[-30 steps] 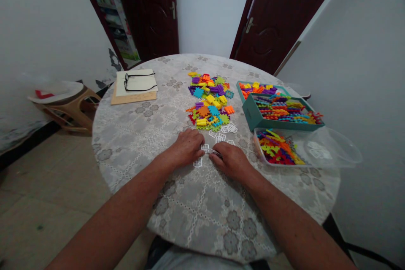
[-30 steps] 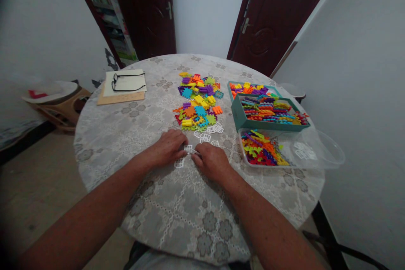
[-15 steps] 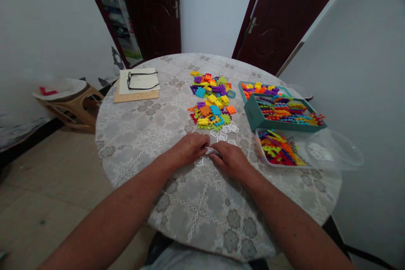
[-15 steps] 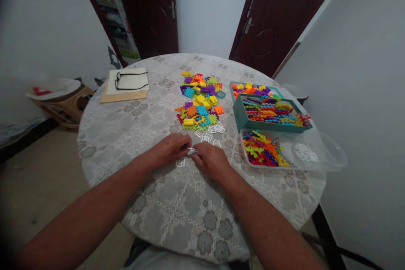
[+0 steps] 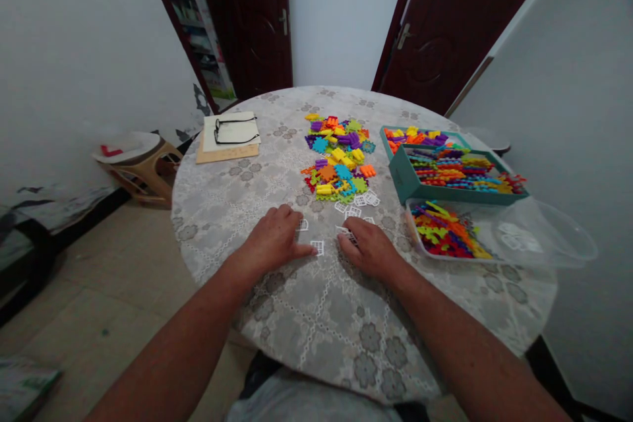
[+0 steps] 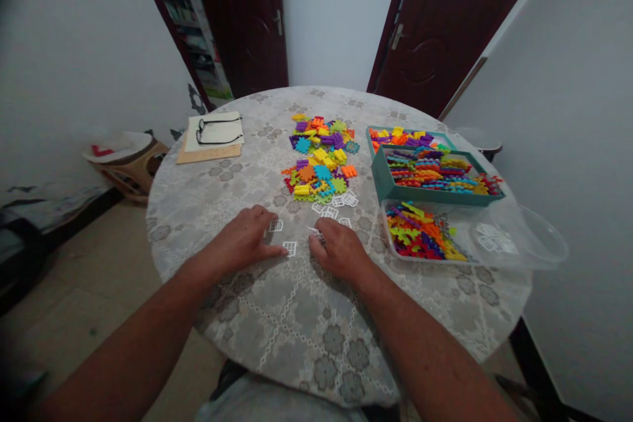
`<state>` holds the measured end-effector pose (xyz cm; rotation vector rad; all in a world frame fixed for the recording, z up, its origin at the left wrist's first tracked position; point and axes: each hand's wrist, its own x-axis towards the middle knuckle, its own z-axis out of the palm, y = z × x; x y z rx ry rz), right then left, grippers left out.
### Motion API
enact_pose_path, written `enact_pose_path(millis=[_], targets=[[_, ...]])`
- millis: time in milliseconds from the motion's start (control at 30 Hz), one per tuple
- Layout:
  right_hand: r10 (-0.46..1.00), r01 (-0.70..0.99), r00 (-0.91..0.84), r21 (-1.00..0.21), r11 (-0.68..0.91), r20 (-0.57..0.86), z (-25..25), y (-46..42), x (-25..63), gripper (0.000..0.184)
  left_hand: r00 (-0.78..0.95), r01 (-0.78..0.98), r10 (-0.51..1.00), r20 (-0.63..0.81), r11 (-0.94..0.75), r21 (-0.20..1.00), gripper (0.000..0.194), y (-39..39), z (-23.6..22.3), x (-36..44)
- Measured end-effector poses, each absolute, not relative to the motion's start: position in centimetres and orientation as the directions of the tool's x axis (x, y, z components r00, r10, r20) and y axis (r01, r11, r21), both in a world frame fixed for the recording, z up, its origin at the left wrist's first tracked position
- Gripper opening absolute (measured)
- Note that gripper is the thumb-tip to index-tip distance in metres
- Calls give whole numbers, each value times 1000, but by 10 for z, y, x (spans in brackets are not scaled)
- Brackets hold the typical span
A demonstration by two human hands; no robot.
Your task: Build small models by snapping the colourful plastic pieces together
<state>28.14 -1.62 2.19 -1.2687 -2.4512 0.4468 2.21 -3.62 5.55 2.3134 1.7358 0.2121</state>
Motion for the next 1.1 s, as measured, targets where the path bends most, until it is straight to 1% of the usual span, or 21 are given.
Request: enact_pose_path(millis=[67, 133, 300, 433, 500, 700, 867, 1000, 1100], targets=[[812, 717, -569, -405, 567, 129, 24, -18, 281, 16, 240, 947, 971, 2, -235, 219, 64, -45, 51, 33], [793, 713, -600, -380, 590, 105, 27, -20, 281, 18, 221, 954, 975, 23, -221, 204, 58, -48, 46, 40], [769, 702, -635, -360, 614, 74, 32, -23, 282, 20, 297, 924, 955, -21, -281, 260, 40, -42, 41, 47], [756, 696, -653, -355, 624, 48, 31, -23, 283, 22, 317, 911, 942, -111, -270, 310, 26, -36, 48, 54], [750, 694, -660, -349, 630, 41, 31, -23, 283, 22, 321, 909, 936, -146, -262, 324, 23, -34, 52, 58], [744, 690, -667, -348, 635, 35, 33, -22, 283, 21, 322, 909, 929, -184, -249, 334, 18, -28, 51, 58], [741, 678, -669, -370, 635, 46, 31, -22, 285, 22, 321, 890, 936, -143, -247, 382, 30, -23, 47, 52], [742, 675, -669, -375, 635, 53, 31, -22, 285, 21, 303, 909, 930, -206, -217, 356, 24, -21, 51, 53], [743, 670, -667, -388, 633, 60, 31, -22, 285, 21, 285, 915, 933, -222, -196, 352, 23, -22, 55, 56]])
